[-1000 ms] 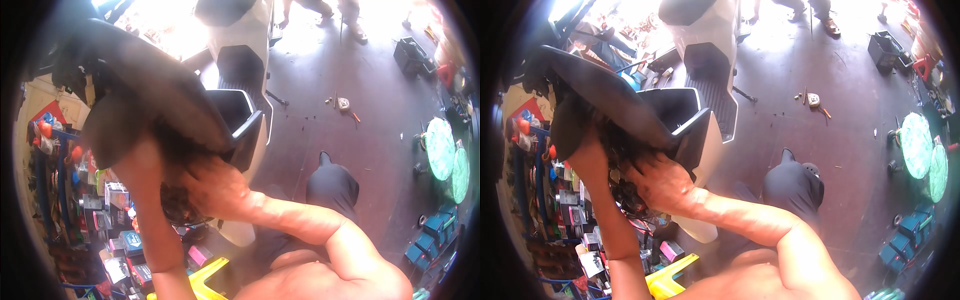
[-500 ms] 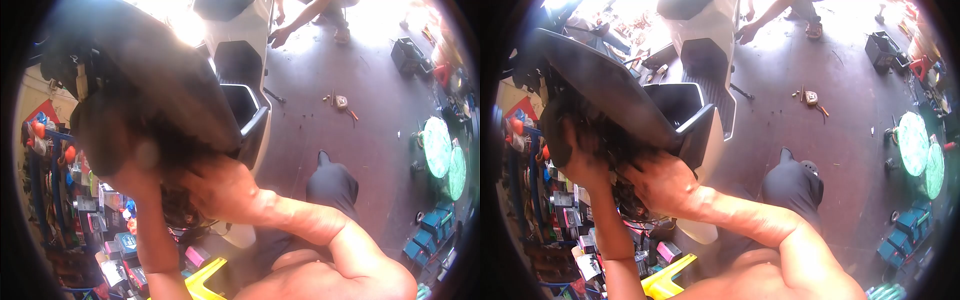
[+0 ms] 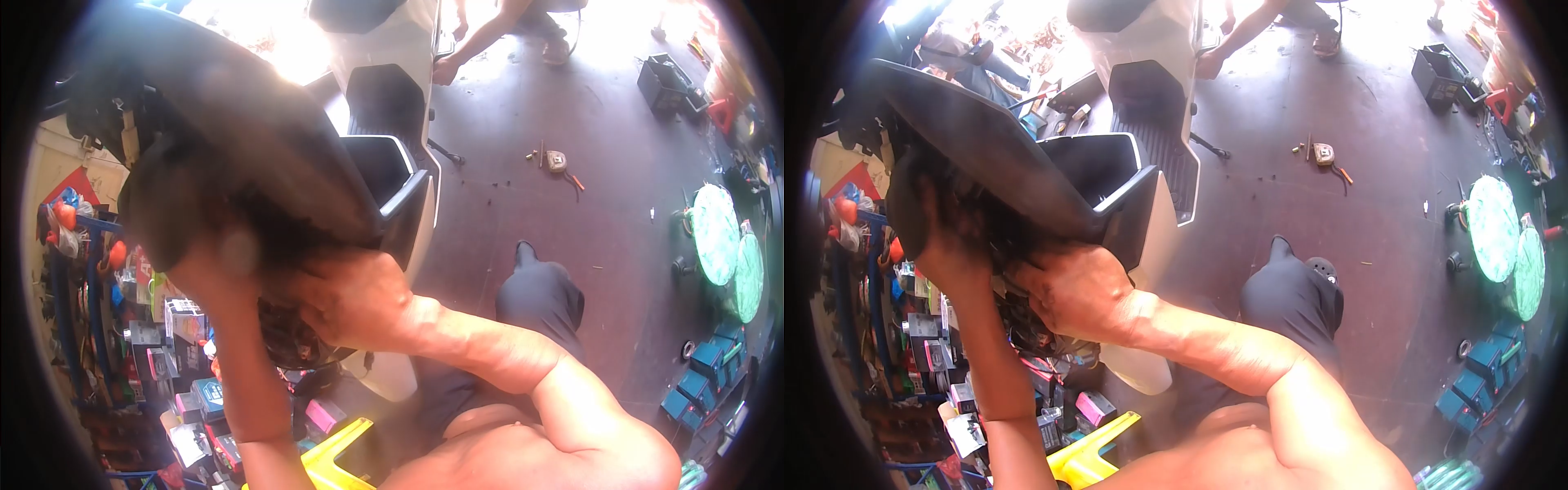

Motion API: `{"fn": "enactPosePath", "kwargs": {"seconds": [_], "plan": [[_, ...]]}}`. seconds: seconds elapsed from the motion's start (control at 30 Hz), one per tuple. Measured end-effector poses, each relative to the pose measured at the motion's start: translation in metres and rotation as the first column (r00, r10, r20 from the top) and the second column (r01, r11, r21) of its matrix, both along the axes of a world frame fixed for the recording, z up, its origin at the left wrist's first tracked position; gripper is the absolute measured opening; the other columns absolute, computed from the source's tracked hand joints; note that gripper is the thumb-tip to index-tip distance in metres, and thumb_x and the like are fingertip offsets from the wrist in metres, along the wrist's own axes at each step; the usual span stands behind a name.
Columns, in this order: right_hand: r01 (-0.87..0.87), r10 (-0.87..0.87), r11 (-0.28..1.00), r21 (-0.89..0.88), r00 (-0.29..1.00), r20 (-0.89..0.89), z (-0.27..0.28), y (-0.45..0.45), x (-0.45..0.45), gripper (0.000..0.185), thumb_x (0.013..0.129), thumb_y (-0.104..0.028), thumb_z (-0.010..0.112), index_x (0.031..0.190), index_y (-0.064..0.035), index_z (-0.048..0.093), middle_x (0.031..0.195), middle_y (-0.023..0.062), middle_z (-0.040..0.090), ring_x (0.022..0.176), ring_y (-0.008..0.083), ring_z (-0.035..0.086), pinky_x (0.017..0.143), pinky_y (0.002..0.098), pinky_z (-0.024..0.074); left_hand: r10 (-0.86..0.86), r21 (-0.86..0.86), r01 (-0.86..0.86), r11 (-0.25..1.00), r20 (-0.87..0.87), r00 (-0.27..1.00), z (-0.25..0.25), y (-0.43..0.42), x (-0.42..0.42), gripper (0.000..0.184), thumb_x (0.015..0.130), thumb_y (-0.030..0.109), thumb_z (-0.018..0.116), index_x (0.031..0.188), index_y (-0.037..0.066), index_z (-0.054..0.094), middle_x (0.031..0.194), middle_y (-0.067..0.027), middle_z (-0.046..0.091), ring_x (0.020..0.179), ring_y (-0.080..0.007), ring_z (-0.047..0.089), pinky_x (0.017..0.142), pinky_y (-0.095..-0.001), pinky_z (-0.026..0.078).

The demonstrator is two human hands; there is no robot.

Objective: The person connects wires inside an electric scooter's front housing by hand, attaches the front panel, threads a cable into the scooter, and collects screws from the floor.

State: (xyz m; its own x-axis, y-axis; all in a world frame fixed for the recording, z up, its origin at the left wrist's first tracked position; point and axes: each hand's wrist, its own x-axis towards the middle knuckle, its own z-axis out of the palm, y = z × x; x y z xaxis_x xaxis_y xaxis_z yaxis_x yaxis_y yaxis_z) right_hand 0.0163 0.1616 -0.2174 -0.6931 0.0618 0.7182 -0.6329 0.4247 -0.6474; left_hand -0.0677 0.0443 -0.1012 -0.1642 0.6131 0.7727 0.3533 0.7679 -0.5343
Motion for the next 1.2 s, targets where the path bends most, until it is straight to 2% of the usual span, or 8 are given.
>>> {"fn": "enactPosePath", "kwargs": {"seconds": [0.43,0.5,0.57,0.63,0.7,0.83,1.0,1.2], "plan": [[-0.061,0.060,0.998,0.005,0.989,0.134,0.001,0.002,-0.002,0.031,0.076,-0.021,0.069,0.106,-0.0164,0.068,0.090,0.0042,0.065,0.083,0.0247,0.065,0.066,0.0391,0.0550,0.043,0.039,-0.050,0.998,0.152,0.987,-0.029,-0.006,0.003,0.035,0.097,0.009,0.057,0.130,-0.003,0.058,0.128,-0.0132,0.060,0.107,-0.0212,0.060,0.093,-0.0322,0.048],[-0.059,0.061,0.998,-0.024,0.994,0.093,-0.001,0.000,-0.002,0.029,0.075,-0.020,0.068,0.104,-0.0165,0.068,0.090,0.0039,0.065,0.083,0.0244,0.065,0.066,0.0389,0.0550,-0.310,0.385,0.163,0.908,0.359,0.880,-0.031,0.000,0.003,0.035,0.099,0.010,0.054,0.133,-0.001,0.055,0.128,-0.0130,0.059,0.109,-0.0223,0.060,0.097,-0.0330,0.047],[-0.040,0.041,0.999,-0.036,0.998,0.043,-0.007,-0.005,-0.005,0.029,0.075,-0.019,0.068,0.105,-0.0168,0.068,0.091,0.0037,0.065,0.083,0.0241,0.065,0.066,0.0384,0.0550,-0.788,0.864,0.183,0.469,0.316,0.528,-0.021,0.029,0.008,0.036,0.101,0.012,0.053,0.135,0.001,0.052,0.127,-0.0117,0.060,0.109,-0.0213,0.060,0.096,-0.0333,0.048],[-0.022,0.023,0.998,-0.052,1.000,0.004,-0.005,-0.005,-0.005,0.030,0.075,-0.018,0.067,0.105,-0.0172,0.068,0.091,0.0036,0.065,0.084,0.0236,0.065,0.066,0.0376,0.0549,-0.585,0.556,0.293,0.778,0.469,0.662,0.000,0.009,-0.004,0.037,0.102,0.014,0.052,0.136,0.000,0.049,0.126,-0.0113,0.060,0.109,-0.0206,0.060,0.097,-0.0338,0.048],[-0.001,0.000,0.997,-0.077,1.000,-0.012,-0.002,-0.003,-0.004,0.030,0.075,-0.017,0.067,0.106,-0.0177,0.068,0.091,0.0035,0.065,0.084,0.0230,0.066,0.065,0.0367,0.0546,-0.557,0.476,0.322,0.818,0.516,0.651,0.007,0.003,-0.008,0.037,0.102,0.015,0.052,0.135,-0.001,0.049,0.126,-0.0109,0.060,0.109,-0.0195,0.060,0.096,-0.0334,0.049],[-0.023,0.026,0.997,-0.069,0.999,0.045,-0.001,-0.002,-0.001,0.027,0.076,-0.018,0.066,0.103,-0.0177,0.068,0.090,0.0035,0.065,0.084,0.0227,0.065,0.065,0.0363,0.0546,-0.865,0.865,0.181,0.467,0.404,0.298,-0.004,0.003,0.004,0.035,0.102,0.016,0.053,0.132,-0.002,0.051,0.126,-0.0099,0.060,0.106,-0.0169,0.061,0.091,-0.0309,0.050],[-0.012,0.013,0.999,-0.032,1.000,0.026,-0.002,-0.002,-0.003,0.021,0.076,-0.018,0.067,0.097,-0.0171,0.067,0.088,0.0037,0.064,0.082,0.0230,0.065,0.064,0.0372,0.0547,-0.739,0.954,0.090,0.285,0.160,0.655,-0.022,0.049,0.017,0.031,0.102,0.015,0.054,0.128,-0.003,0.054,0.120,-0.0088,0.060,0.098,-0.0118,0.060,0.082,-0.0264,0.050],[-0.019,0.020,0.999,-0.026,0.999,0.047,-0.001,0.000,-0.002,0.024,0.074,-0.020,0.069,0.098,-0.0165,0.069,0.088,0.0026,0.064,0.080,0.0227,0.065,0.062,0.0382,0.0546,-0.787,0.941,0.136,0.308,0.171,0.593,-0.014,0.029,0.006,0.026,0.101,0.015,0.055,0.122,-0.001,0.056,0.108,-0.0064,0.056,0.087,-0.0104,0.054,0.073,-0.0257,0.045]]}}
